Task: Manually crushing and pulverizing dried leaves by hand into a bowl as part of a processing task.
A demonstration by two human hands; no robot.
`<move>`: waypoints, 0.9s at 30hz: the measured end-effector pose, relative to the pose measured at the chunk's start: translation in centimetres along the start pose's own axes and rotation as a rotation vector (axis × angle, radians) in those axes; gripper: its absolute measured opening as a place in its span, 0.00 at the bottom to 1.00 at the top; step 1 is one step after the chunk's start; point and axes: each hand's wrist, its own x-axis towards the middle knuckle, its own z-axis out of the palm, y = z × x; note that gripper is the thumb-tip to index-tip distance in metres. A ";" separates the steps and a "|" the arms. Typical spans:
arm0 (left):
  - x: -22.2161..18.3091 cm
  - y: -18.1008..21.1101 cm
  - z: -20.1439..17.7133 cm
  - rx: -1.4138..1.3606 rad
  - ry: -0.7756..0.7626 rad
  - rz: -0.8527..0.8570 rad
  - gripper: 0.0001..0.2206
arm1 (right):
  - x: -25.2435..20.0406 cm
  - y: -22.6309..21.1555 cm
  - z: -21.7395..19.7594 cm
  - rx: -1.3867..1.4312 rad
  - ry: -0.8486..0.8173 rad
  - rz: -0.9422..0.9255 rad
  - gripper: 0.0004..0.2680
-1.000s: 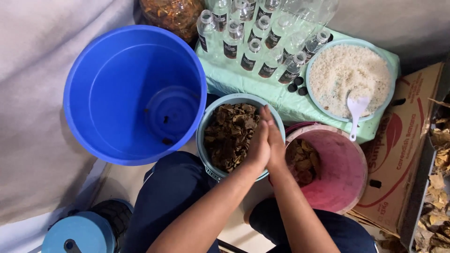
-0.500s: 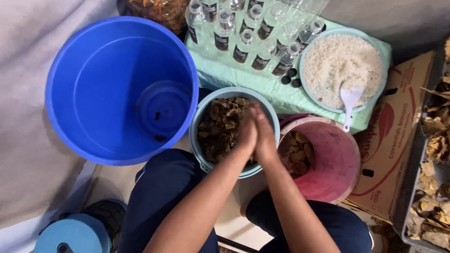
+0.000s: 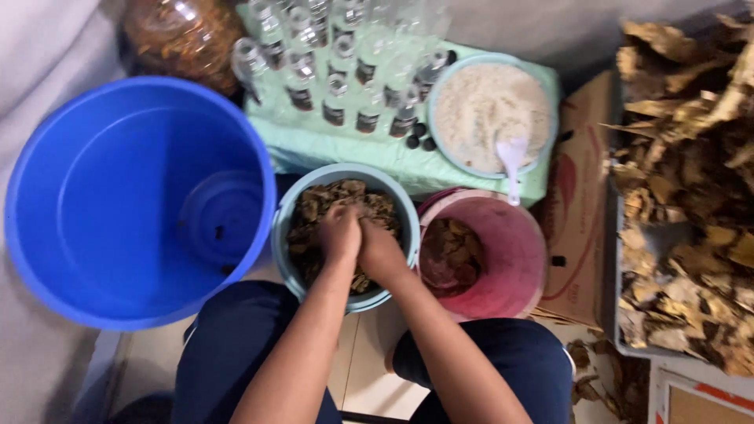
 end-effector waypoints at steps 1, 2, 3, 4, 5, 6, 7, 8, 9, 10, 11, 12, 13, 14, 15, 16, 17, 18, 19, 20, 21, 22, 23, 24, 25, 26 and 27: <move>0.5 -0.8 -0.2 0.107 0.067 0.014 0.13 | 0.0 -1.5 -1.2 0.015 -0.039 0.034 0.19; 1.1 -1.5 -0.3 0.213 0.135 0.031 0.12 | 0.0 -3.0 -2.3 0.031 -0.078 0.068 0.25; 0.1 -0.6 -0.6 0.214 0.113 0.044 0.12 | 0.2 -4.2 -3.3 0.019 -0.059 0.079 0.25; -1.0 0.2 -1.0 0.219 0.101 0.058 0.11 | 0.4 -5.4 -4.2 -0.019 -0.175 0.172 0.24; -2.1 1.1 -1.5 0.228 0.097 0.070 0.11 | 0.5 -6.6 -5.1 -0.049 -0.295 0.262 0.24; -2.6 1.2 -1.1 0.232 0.083 0.082 0.11 | 0.3 -6.0 -5.6 -0.050 -0.279 0.270 0.24; -2.9 1.3 -1.1 0.203 0.091 0.077 0.12 | 0.3 -5.6 -5.9 -0.093 -0.282 0.262 0.21; -3.2 1.4 -1.2 0.174 0.098 0.071 0.13 | 0.2 -5.3 -6.2 -0.135 -0.286 0.254 0.18; -4.5 2.6 -1.4 0.179 0.091 0.083 0.13 | 0.0 -4.9 -7.1 -0.134 -0.272 0.257 0.18; -5.9 3.7 -1.7 0.206 0.026 0.087 0.13 | -0.3 -4.6 -8.0 -0.206 -0.244 0.238 0.16; -7.1 4.8 -1.9 0.231 -0.040 0.097 0.14 | -0.5 -4.1 -9.0 -0.281 -0.210 0.219 0.15; -7.6 5.1 -1.9 0.235 -0.049 0.113 0.14 | -0.9 -3.7 -10.4 -0.283 -0.191 0.222 0.15; -8.0 5.6 -1.8 0.291 -0.087 0.126 0.15 | -1.2 -3.3 -12.0 -0.269 -0.154 0.264 0.15; -8.4 6.1 -1.7 0.348 -0.123 0.138 0.17 | -1.6 -2.8 -13.6 -0.254 -0.117 0.305 0.16; -10.0 7.2 -1.3 0.348 -0.133 0.152 0.17 | -2.7 -3.6 -16.9 -0.260 -0.102 0.309 0.16; -11.5 8.2 -1.0 0.369 -0.138 0.189 0.17 | -3.8 -4.3 -20.1 -0.200 -0.107 0.396 0.16; -13.0 9.0 -0.7 0.389 -0.142 0.224 0.16 | -5.0 -5.0 -23.2 -0.139 -0.113 0.480 0.17; -13.3 9.3 0.3 0.388 -0.150 0.236 0.16 | -6.5 -6.4 -26.4 -0.143 -0.099 0.482 0.17; -13.6 9.4 1.1 0.400 -0.186 0.268 0.15 | -8.0 -7.8 -29.4 -0.171 -0.049 0.583 0.16; -13.9 9.5 2.0 0.412 -0.221 0.299 0.14 | -9.5 -9.3 -32.4 -0.197 0.003 0.684 0.16; -13.8 8.7 3.5 0.413 -0.228 0.305 0.14 | -11.1 -5.1 -33.3 -0.198 0.011 0.688 0.16; -13.7 8.0 5.1 0.384 -0.291 0.294 0.14 | -12.7 -0.8 -34.2 -0.341 0.085 0.758 0.14; -13.5 7.3 6.7 0.353 -0.353 0.282 0.14 | -14.1 3.4 -35.2 -0.487 0.161 0.822 0.13; -13.5 6.0 8.8 0.351 -0.358 0.288 0.14 | -15.5 8.1 -36.1 -0.489 0.169 0.824 0.13; -13.3 4.8 11.0 0.254 -0.418 0.322 0.14 | -16.8 12.9 -37.1 -0.578 0.229 0.861 0.14; -13.1 3.6 13.1 0.156 -0.478 0.355 0.13 | -18.0 17.7 -38.1 -0.668 0.290 0.897 0.16; -14.8 4.2 14.2 0.156 -0.482 0.357 0.13 | -18.8 19.6 -39.5 -0.668 0.294 0.900 0.16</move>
